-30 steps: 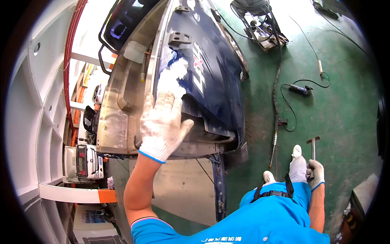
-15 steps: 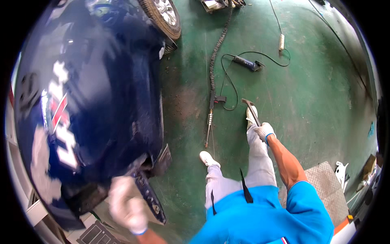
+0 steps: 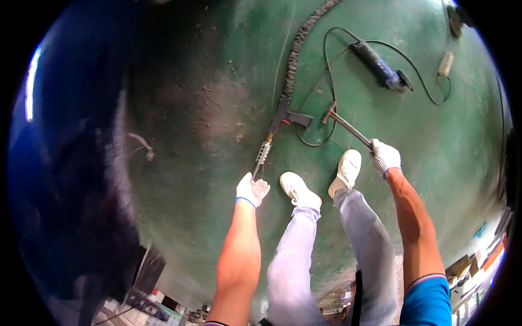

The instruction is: The person uses a hammer to tap a dented area on the rear side of a blue pickup truck. They then switch to a pneumatic hammer to continue working on the dent, repeatedly striking the same spot. Finally, they use a hammer again to finish the repair.

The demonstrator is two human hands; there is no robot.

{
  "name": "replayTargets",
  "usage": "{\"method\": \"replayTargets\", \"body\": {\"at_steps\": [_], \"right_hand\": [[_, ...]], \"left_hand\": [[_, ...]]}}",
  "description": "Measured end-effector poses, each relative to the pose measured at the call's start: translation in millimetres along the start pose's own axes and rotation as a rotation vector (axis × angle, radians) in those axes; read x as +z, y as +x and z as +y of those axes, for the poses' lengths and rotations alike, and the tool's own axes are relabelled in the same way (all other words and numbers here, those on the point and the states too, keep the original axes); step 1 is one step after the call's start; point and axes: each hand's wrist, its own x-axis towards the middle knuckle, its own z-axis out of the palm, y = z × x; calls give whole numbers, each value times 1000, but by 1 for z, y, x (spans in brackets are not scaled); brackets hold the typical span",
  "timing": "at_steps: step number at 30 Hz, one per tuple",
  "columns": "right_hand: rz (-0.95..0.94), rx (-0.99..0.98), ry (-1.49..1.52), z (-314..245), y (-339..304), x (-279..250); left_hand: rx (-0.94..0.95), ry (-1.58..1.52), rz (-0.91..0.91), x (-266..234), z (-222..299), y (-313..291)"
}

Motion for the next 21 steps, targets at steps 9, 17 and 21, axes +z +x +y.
{"method": "replayTargets", "body": {"at_steps": [9, 17, 21], "right_hand": [[153, -429, 162, -198, 142, 39], [-280, -136, 184, -226, 136, -31], [-215, -220, 336, -166, 28, -104]], "left_hand": [[-54, -568, 118, -2, -20, 228], [151, -755, -135, -15, -36, 117], [175, -979, -364, -53, -85, -81]]}}
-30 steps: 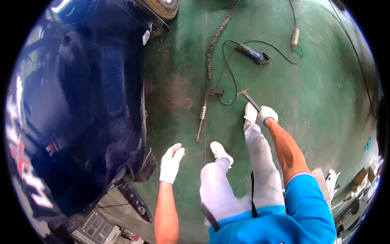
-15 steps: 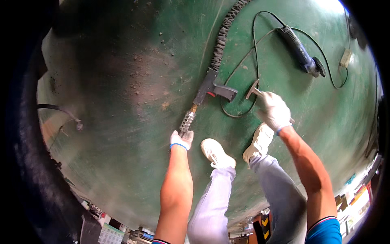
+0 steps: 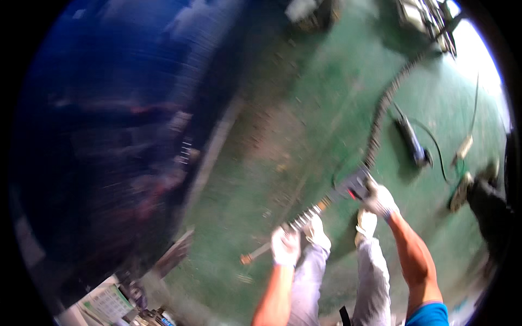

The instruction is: The person uses a hammer to tap a dented area on the rear side of a blue pickup truck. They then switch to a pneumatic hammer to continue working on the dent, repeatedly striking the same spot. Finally, they use a hammer again to finish the repair.

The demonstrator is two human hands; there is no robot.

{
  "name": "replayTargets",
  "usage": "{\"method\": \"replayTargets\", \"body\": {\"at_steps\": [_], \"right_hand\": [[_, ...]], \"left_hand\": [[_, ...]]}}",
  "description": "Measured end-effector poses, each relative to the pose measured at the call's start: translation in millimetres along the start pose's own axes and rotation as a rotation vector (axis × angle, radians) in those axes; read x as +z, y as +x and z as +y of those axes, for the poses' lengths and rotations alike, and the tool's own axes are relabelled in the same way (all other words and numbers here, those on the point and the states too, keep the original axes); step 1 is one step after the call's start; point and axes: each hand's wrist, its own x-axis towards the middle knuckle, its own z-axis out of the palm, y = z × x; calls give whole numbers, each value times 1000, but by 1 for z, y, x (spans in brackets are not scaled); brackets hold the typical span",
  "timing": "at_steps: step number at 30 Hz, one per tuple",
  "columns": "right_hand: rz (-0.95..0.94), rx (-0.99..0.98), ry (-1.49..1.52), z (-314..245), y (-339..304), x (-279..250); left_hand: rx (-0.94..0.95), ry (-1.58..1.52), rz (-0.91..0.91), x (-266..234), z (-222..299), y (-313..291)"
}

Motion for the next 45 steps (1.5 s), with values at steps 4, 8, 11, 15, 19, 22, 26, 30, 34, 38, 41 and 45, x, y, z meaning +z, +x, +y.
{"method": "replayTargets", "body": {"at_steps": [4, 8, 11, 15, 19, 22, 26, 30, 34, 38, 41, 45], "right_hand": [[-193, 166, 635, -24, -222, -125], [-394, 224, 1281, -55, -426, -221], [-413, -64, 1335, -5, -447, -259], [-596, -124, 1765, -65, -465, -287], [-417, -551, 1632, -99, -488, -300], [-222, -668, 1700, -133, -523, -303], [86, -744, 1622, -175, -555, -299], [199, -752, 1572, -219, -571, -292], [268, -764, 1556, -244, -573, -287], [316, -771, 1538, -228, -567, -279], [320, -771, 1520, -226, -569, -281], [312, -778, 1520, -227, -568, -286]], "left_hand": [[-137, 76, -413, 30, 22, -253], [11, 433, -824, 53, 58, -419], [229, 377, -1294, 142, 34, -572], [459, 330, -1481, 248, 49, -640], [193, 238, -1394, 333, 70, -663], [84, 193, -1392, 358, 78, -678], [-48, 143, -1372, 374, 98, -682], [-74, 163, -1388, 387, 121, -678], [-141, 138, -1412, 399, 140, -663], [-214, 147, -1405, 402, 149, -658], [-222, 187, -1398, 406, 152, -660], [-218, 205, -1409, 408, 152, -658]]}}
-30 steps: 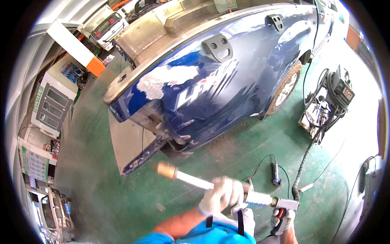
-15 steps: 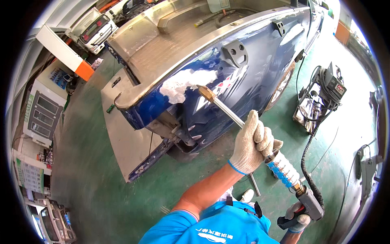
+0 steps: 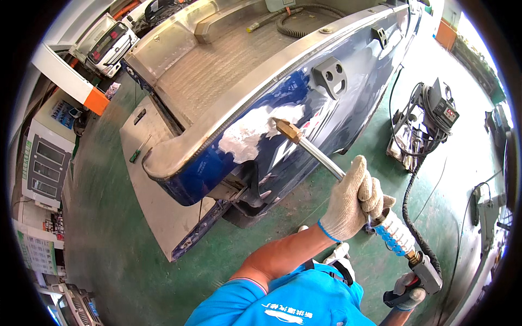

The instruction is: The person uses a hammer to tap a dented area on the rear side of a blue pickup truck. They then switch to a pneumatic hammer to continue working on the dent, repeatedly striking the same spot. Finally, they use a hammer again to finish the repair.

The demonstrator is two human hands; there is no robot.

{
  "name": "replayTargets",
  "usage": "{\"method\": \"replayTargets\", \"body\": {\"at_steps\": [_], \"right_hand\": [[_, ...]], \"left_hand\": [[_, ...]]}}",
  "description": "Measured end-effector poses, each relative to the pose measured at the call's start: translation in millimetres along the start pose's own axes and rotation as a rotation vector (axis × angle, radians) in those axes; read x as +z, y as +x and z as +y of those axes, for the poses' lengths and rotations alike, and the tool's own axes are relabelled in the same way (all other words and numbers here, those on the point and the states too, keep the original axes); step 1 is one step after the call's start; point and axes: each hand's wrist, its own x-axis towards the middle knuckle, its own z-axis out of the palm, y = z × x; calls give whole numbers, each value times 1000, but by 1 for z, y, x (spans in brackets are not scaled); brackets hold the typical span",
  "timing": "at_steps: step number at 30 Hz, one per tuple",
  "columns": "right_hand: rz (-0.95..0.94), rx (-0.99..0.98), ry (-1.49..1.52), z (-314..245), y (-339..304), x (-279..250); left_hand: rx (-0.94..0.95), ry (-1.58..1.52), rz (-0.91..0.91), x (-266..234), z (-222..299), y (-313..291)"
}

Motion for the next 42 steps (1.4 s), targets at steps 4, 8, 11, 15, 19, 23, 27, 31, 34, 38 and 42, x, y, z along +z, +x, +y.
{"method": "replayTargets", "body": {"at_steps": [4, 8, 11, 15, 19, 23, 27, 31, 34, 38, 42], "right_hand": [[-1, 7, 12, -4, 9, 5], [-6, 38, -10, -13, 16, 11], [-52, 62, -52, -18, 21, 12], [-33, 38, -144, -22, 35, 38], [67, -12, -186, -24, 43, 57], [81, -7, -145, -33, 42, 78], [43, 38, -48, -32, 41, 65], [-12, 77, -46, -33, 38, 34], [53, 47, -5, -33, 38, 38], [-35, -41, -68, -39, 48, 67], [-403, -465, -962, -50, 74, 28]], "left_hand": [[1, -11, 20, 1, -1, 6], [46, 16, -54, -3, -2, 9], [131, 47, -121, -12, -13, 13], [166, 186, -92, -8, -56, -1], [112, -13, -4, 2, -68, 2], [203, 70, 3, 3, -21, 12], [103, -30, 8, 8, -75, -4], [293, 375, 30, 4, -53, -2], [444, -121, 147, -16, 35, 13], [319, -375, -201, -33, 98, 41], [405, -525, -745, -32, 87, 55]]}}
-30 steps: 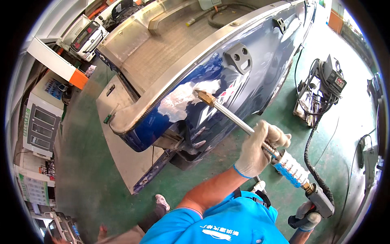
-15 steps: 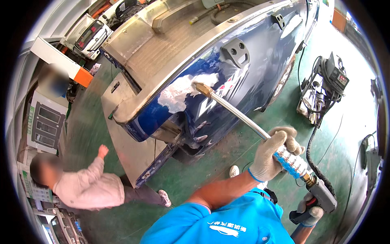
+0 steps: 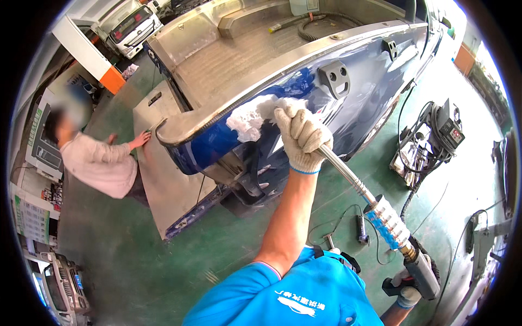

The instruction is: The person uses a hammer to tap a dented area on the rear side of a blue pickup truck. They then switch to a pneumatic hammer to continue working on the dent, repeatedly striking the same spot. Finally, they use a hammer again to finish the repair.

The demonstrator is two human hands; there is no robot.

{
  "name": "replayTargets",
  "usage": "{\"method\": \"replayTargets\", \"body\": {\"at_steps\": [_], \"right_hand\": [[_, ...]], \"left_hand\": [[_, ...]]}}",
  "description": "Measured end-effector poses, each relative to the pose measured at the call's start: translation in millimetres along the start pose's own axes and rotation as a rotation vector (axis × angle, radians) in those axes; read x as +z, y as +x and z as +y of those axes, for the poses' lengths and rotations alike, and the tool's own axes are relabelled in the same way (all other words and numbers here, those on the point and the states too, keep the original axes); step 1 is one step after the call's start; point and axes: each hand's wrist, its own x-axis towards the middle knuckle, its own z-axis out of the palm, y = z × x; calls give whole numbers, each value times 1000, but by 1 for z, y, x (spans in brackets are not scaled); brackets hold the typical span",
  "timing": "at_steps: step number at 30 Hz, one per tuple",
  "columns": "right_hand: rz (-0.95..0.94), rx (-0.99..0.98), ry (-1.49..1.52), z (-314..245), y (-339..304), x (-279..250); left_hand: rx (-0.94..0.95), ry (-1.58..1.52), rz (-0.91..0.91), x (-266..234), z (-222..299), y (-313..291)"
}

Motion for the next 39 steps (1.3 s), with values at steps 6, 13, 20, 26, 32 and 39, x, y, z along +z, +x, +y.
{"method": "replayTargets", "body": {"at_steps": [6, 13, 20, 26, 32, 39], "right_hand": [[253, 525, 845, 6, -33, 5], [251, 454, 760, 22, -42, 29], [294, 476, 710, 35, -47, 12], [322, 486, 750, 42, -47, 7], [321, 492, 793, 39, -36, 9], [246, 542, 894, 16, -24, 11]], "left_hand": [[162, 556, 876, 18, -7, -1], [-32, 96, 82, 7, -2, -18], [56, 438, 515, 14, -12, -19], [60, 479, 593, 16, -6, -15], [14, 469, 541, 14, -2, -14], [218, 702, 809, 25, -46, -29]]}}
